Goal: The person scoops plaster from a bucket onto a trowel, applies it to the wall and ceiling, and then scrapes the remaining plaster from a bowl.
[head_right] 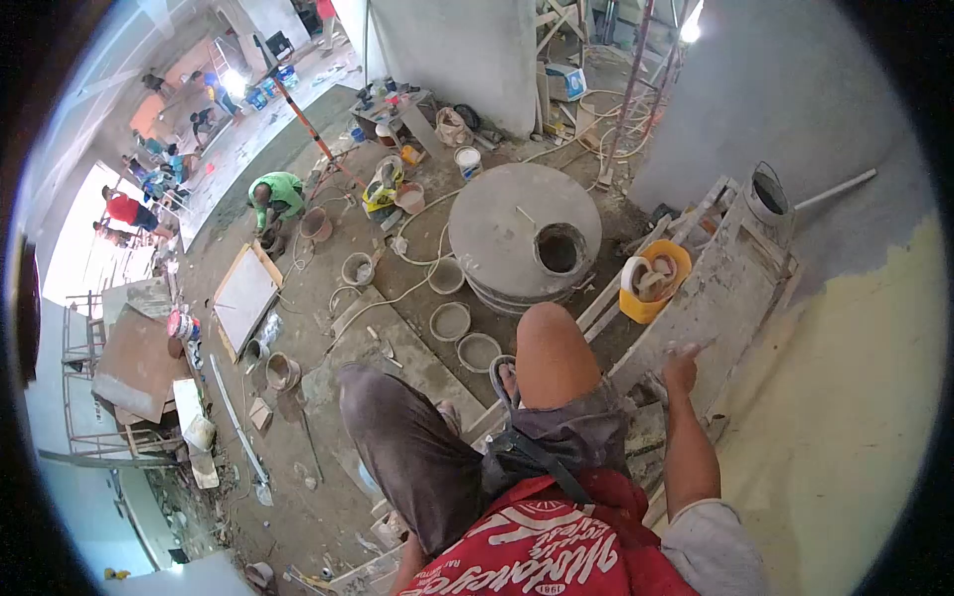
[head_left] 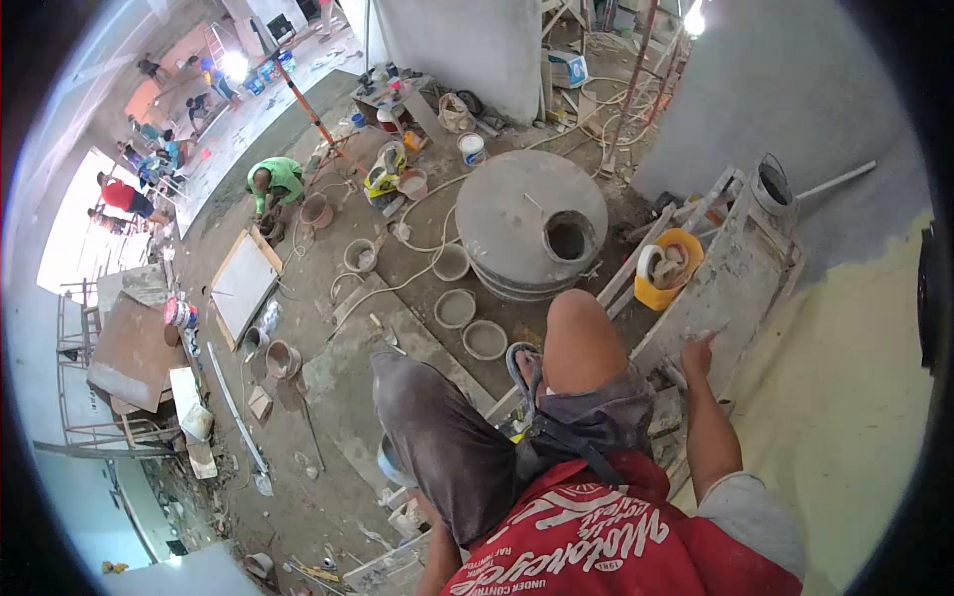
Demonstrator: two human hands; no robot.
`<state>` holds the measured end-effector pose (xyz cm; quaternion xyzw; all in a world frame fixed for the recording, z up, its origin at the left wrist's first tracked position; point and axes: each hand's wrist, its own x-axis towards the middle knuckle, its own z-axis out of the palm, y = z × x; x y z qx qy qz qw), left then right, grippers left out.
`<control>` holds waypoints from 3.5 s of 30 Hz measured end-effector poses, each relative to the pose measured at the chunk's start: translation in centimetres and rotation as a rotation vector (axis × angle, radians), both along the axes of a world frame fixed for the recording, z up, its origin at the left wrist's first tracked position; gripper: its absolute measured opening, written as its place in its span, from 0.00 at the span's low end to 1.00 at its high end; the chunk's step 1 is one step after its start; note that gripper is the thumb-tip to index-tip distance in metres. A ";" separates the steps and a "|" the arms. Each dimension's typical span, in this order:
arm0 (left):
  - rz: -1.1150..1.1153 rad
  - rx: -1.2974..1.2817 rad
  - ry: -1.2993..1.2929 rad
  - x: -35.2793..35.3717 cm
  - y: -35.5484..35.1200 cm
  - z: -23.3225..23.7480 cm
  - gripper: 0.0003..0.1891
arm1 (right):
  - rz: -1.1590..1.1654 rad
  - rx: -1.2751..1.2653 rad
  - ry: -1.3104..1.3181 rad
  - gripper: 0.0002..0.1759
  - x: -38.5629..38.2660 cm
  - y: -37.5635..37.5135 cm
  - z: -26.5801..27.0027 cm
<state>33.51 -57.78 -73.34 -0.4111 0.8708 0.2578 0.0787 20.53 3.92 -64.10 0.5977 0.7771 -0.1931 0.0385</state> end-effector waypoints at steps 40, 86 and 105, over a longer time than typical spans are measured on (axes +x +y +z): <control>0.231 -0.213 -0.151 2.0 0.7 0.2 0.48 | 1.040 0.046 -0.010 0.16 -5.1 -10.3 -4.4; 0.261 -0.263 -0.055 -4.0 1.3 3.3 0.41 | 1.036 -0.030 -0.212 0.13 -7.1 -11.6 -3.4; 0.397 -0.220 -0.059 -2.5 0.6 -2.2 0.43 | 1.119 -0.082 -0.167 0.18 -12.1 -12.5 -10.2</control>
